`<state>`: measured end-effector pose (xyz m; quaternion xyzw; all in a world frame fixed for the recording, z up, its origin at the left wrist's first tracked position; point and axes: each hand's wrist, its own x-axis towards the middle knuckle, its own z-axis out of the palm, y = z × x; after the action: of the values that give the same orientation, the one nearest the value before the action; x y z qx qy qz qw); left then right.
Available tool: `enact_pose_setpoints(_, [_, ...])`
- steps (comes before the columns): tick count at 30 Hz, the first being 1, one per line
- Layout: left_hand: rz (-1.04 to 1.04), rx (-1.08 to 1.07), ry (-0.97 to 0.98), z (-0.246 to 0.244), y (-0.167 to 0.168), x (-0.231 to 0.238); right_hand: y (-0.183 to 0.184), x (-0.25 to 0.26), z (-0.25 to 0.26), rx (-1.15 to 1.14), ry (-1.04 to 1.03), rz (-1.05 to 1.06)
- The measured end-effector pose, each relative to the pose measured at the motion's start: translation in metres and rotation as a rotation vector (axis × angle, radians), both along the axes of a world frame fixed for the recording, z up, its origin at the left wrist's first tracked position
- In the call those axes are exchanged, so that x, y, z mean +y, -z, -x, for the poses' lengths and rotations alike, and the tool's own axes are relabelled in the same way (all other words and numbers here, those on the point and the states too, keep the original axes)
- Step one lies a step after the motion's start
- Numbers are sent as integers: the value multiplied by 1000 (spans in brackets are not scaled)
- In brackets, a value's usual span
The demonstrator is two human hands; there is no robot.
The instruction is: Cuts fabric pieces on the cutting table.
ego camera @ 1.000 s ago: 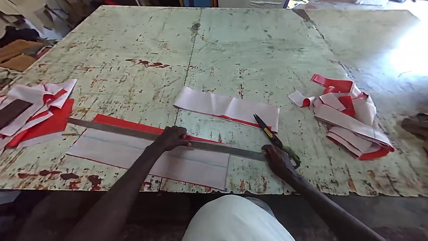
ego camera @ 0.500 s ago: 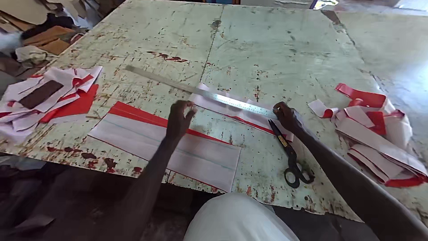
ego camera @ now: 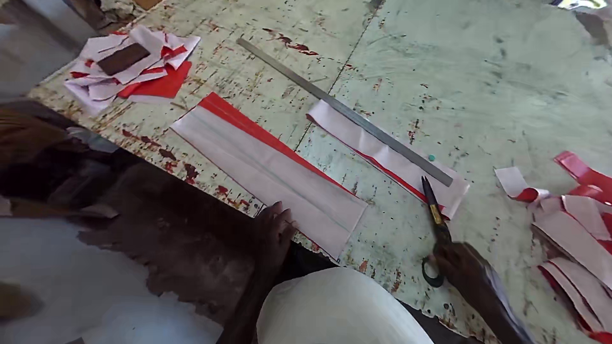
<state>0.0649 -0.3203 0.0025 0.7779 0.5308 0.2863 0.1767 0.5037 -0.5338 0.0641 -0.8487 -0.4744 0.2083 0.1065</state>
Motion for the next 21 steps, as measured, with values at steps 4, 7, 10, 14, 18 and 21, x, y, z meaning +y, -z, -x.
enact_pose_setpoints(4, [-35,100,7,-11,1,8,13,-45,5,63,6,17])
enact_pose_setpoints(7, [-54,184,23,-9,4,18,21,-35,-2,106,87,62])
enact_pose_setpoints(10, [-42,201,39,-10,9,24,13,-10,-21,155,183,156])
enact_pose_setpoints(14, [46,155,74,-10,3,20,-32,-15,-27,634,302,65])
enact_pose_setpoints(18, [24,54,102,-24,7,13,-62,-30,-9,1001,191,183])
enact_pose_setpoints(21, [26,87,72,-36,8,0,-63,-29,-15,1183,62,403])
